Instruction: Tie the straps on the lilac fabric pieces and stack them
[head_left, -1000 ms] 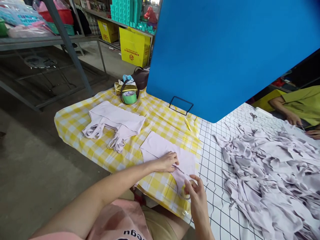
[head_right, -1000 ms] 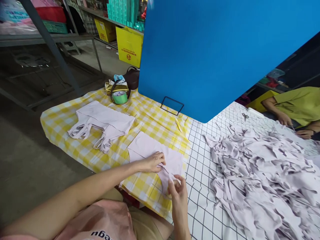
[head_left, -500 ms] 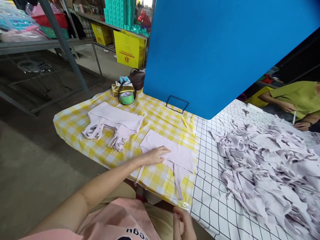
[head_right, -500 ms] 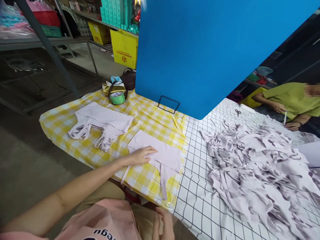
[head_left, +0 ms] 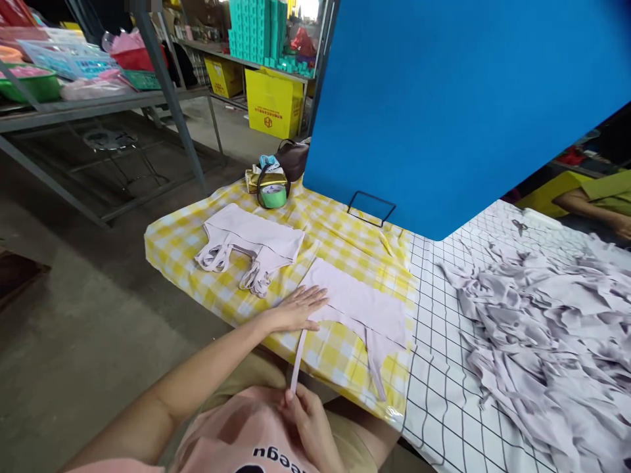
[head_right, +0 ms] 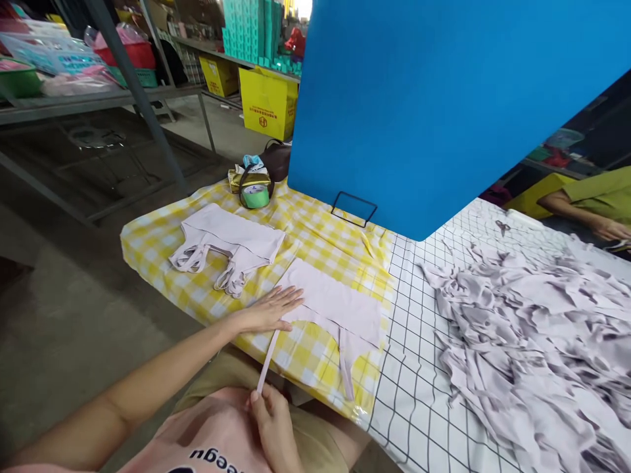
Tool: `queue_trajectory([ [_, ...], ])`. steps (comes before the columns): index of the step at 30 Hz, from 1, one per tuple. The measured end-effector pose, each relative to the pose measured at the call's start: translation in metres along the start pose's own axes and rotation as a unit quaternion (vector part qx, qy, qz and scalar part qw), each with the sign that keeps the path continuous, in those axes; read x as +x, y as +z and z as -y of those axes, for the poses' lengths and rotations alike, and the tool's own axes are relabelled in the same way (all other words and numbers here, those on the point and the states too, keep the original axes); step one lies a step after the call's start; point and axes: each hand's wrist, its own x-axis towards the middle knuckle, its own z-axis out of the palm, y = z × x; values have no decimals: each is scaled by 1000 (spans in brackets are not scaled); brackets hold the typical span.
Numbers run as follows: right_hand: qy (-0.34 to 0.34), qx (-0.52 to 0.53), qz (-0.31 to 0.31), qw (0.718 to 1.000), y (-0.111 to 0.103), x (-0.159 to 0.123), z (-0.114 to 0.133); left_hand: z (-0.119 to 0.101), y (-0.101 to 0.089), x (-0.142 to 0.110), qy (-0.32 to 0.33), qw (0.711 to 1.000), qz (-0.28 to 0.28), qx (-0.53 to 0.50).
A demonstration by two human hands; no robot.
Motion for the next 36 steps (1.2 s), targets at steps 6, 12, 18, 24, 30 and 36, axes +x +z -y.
queue_trajectory([
  [6,47,62,-169,983,-34,-53,20,-2,-1,1,-9,1000,8,2],
  [12,25,244,-113,963,-69,-46,53,1,1,2,-6,1000,-2,-3],
  [18,-14,233,-125,964,-89,-8,58,-15,-6,-1,-1,997,-73,-30],
  [24,-4,51,-181,982,-92,19,64,-61,-35,-19,71,963,-192,-178],
  [30,-25,-16,-178,984,-87,28,67,-73,-36,-23,53,954,-183,-230],
  [36,-53,-2,-224,973,-89,28,62,-71,-30,-20,3,896,-182,-404],
])
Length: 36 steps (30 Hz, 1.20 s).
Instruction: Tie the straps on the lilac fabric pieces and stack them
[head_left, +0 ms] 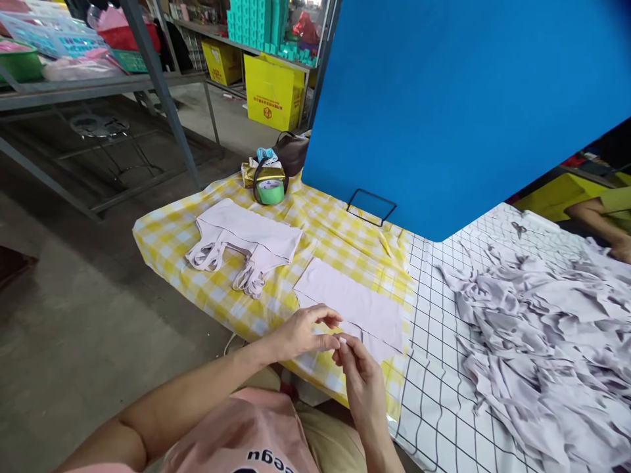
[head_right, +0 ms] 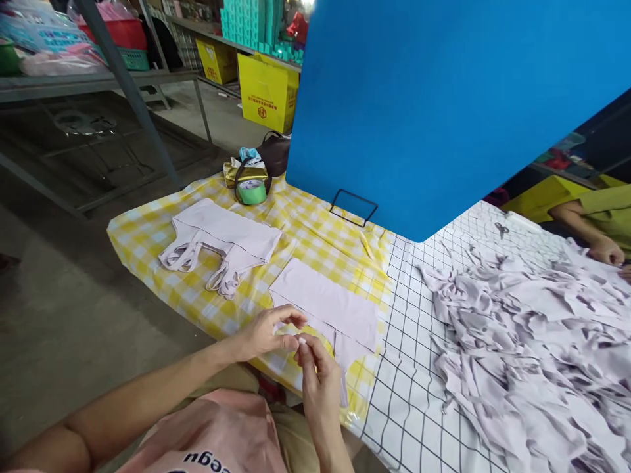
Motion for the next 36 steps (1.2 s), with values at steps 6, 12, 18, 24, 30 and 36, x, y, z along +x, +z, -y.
queue_trajectory([
  [6,1,72,-36,997,-4,0,-3,2,6,-1,-70,989,107,-71],
  [12,26,105,-48,993,-2,1,-8,3,16,4,3,999,34,-8],
  [18,100,222,-76,967,5,5,-9,-2,19,5,-22,999,14,-33],
  [24,48,165,-3,985,-3,9,-9,11,14,6,-123,971,83,-188],
  [30,23,89,28,995,-12,14,-1,14,10,5,-148,955,105,-233],
  [36,44,90,13,995,-10,15,0,11,10,3,-170,961,96,-197],
])
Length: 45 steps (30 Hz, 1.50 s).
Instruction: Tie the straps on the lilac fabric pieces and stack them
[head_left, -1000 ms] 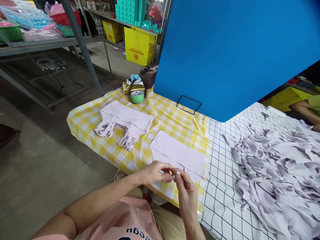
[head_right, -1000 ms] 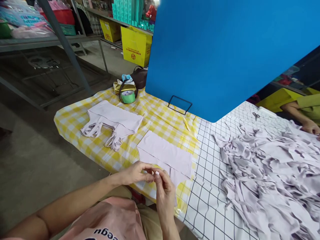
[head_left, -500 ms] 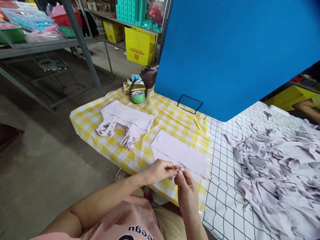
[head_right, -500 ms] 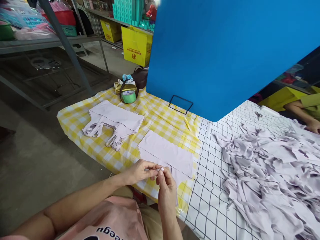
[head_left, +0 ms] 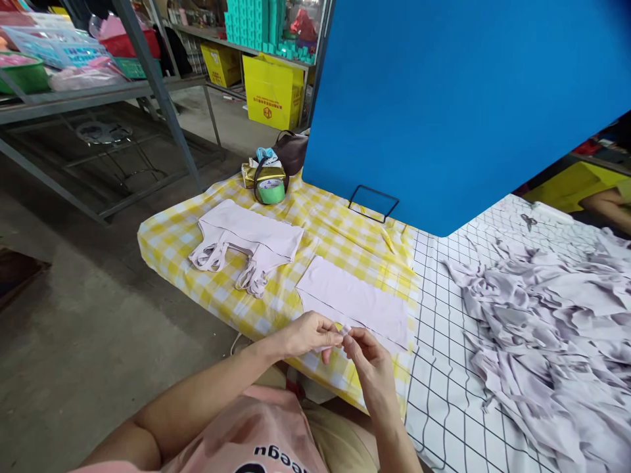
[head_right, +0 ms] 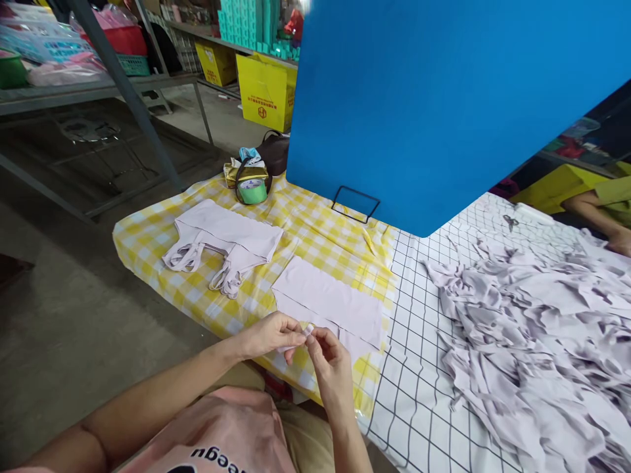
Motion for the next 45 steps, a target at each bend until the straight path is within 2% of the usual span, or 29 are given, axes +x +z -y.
queue_trajectory([
  [4,12,-26,-10,1000,1,1,-5,-5,2,-3,1,995,-36,89],
  [7,22,-37,-10,999,0,3,-7,-11,5,-6,12,981,-67,181],
  [12,39,-18,14,999,1,3,-9,-12,10,-8,58,927,-125,348],
  [14,35,-20,6,999,2,2,-10,-10,11,-8,80,905,-140,394],
  [16,26,-32,-19,999,5,0,-11,-9,12,-7,85,894,-145,416],
  [20,16,-30,-51,998,10,-2,-11,-10,11,-8,83,894,-133,420],
  [24,34,31,-31,998,9,-2,-13,-12,12,-10,93,893,-129,421],
  [28,45,71,-2,996,6,-4,-17,-16,14,-11,97,874,-131,458],
  [32,54,98,20,994,2,-3,-12,-18,16,-10,119,830,-121,532],
  [37,47,45,71,995,-4,1,-1,-9,15,-11,221,736,-90,633],
  [40,31,25,85,996,-6,3,1,-4,15,-11,263,687,-101,670],
  [42,25,18,82,996,-8,3,2,-3,14,-11,274,674,-126,674],
  [45,24,27,65,997,-9,2,0,-4,13,-11,295,675,-165,655],
])
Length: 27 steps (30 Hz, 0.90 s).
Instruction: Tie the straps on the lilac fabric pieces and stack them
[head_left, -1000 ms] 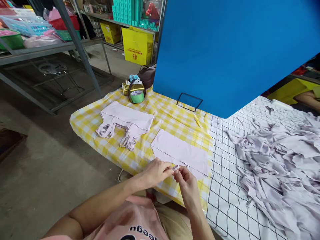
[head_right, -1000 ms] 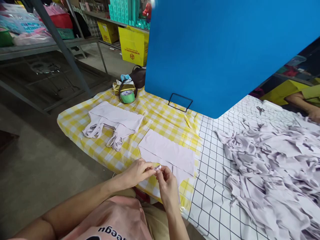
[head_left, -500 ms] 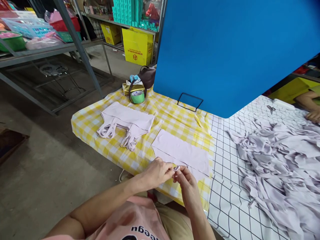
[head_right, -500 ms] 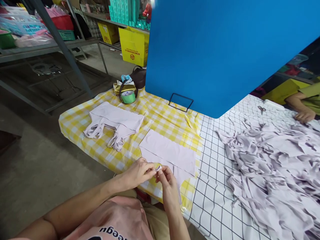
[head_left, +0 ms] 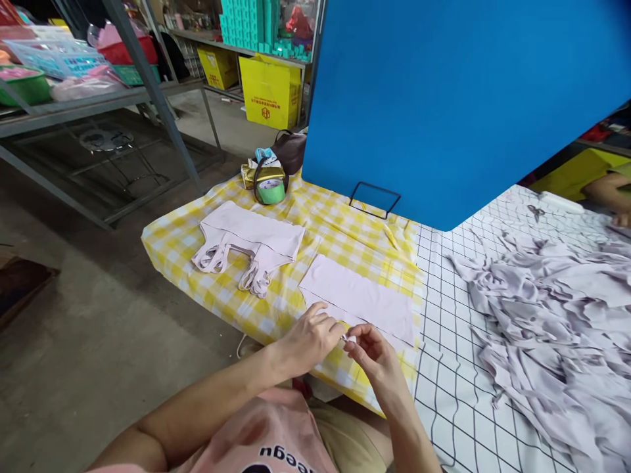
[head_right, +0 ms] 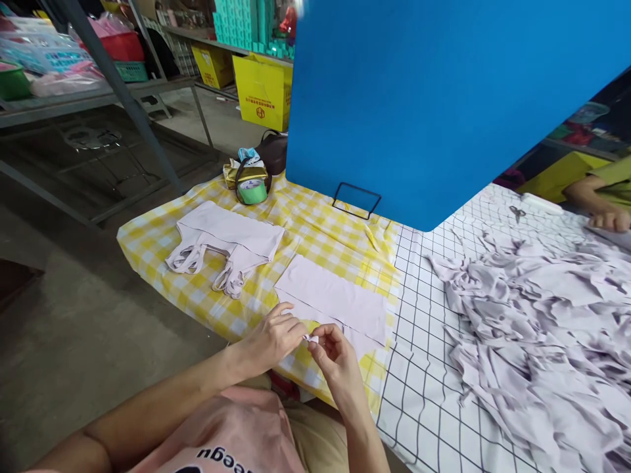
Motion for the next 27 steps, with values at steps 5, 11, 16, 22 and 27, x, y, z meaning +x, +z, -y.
queue_trajectory([
  [5,-14,6,-18,1000,2,-4,-9,1,0,-1,-21,998,-56,-21],
  [11,-73,-67,-47,994,10,-11,-11,1,3,-4,-51,989,-122,-61],
  [16,-160,-156,-95,970,18,-13,-6,0,5,-7,-48,988,-129,-67],
  [22,-153,-122,-95,976,17,-11,-1,-4,1,-4,-96,977,-59,-180],
  [27,-24,57,-73,995,8,-7,-1,-2,-15,3,-248,869,87,-420],
])
